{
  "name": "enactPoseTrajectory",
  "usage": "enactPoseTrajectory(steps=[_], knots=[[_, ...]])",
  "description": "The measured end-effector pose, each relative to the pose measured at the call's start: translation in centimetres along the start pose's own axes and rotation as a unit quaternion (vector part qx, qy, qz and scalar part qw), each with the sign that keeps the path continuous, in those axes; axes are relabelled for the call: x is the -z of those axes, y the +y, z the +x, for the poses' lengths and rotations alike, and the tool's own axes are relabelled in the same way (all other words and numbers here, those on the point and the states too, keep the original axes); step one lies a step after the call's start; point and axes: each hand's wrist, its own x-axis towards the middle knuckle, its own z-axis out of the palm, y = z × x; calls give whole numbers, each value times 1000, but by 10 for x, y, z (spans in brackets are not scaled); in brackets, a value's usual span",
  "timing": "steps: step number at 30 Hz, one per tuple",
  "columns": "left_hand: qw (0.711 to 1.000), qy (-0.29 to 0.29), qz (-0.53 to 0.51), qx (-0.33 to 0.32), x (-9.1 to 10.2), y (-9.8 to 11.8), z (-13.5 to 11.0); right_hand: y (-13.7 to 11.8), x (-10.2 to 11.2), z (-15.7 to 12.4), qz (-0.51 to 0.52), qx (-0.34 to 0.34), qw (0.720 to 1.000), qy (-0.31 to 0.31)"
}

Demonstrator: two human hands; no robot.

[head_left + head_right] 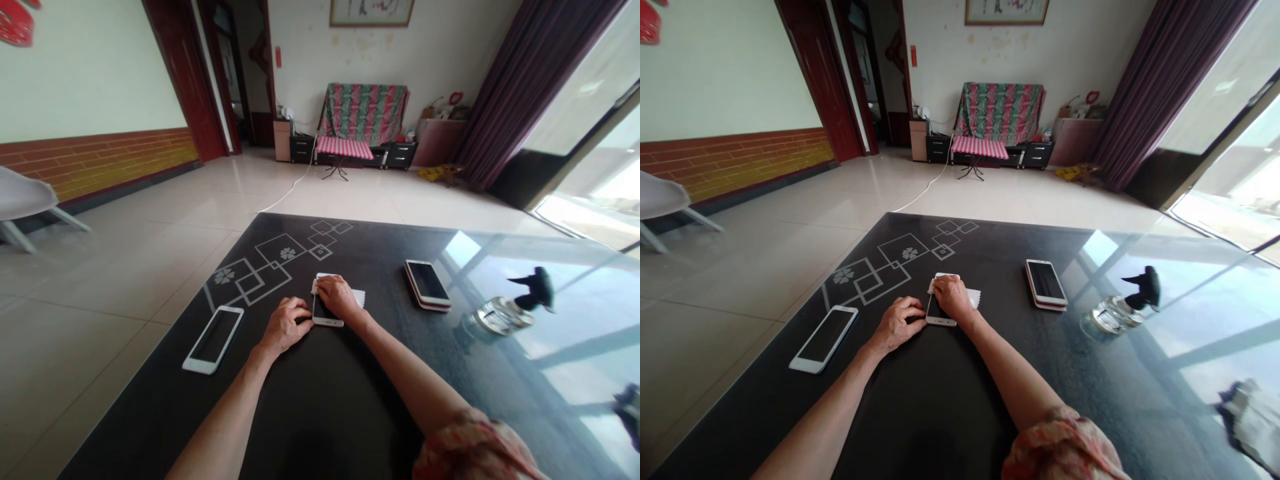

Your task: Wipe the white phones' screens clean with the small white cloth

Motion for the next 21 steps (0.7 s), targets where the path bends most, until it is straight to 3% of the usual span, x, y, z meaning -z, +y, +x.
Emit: enactPoseTrajectory(steps=[9,21], knots=[[1000,-1,-5,5,0,-2,0,19,-12,33,-45,-58,997,1],[1000,6,6,-7,3,2,0,-19,2,-14,17,7,1000,-4]])
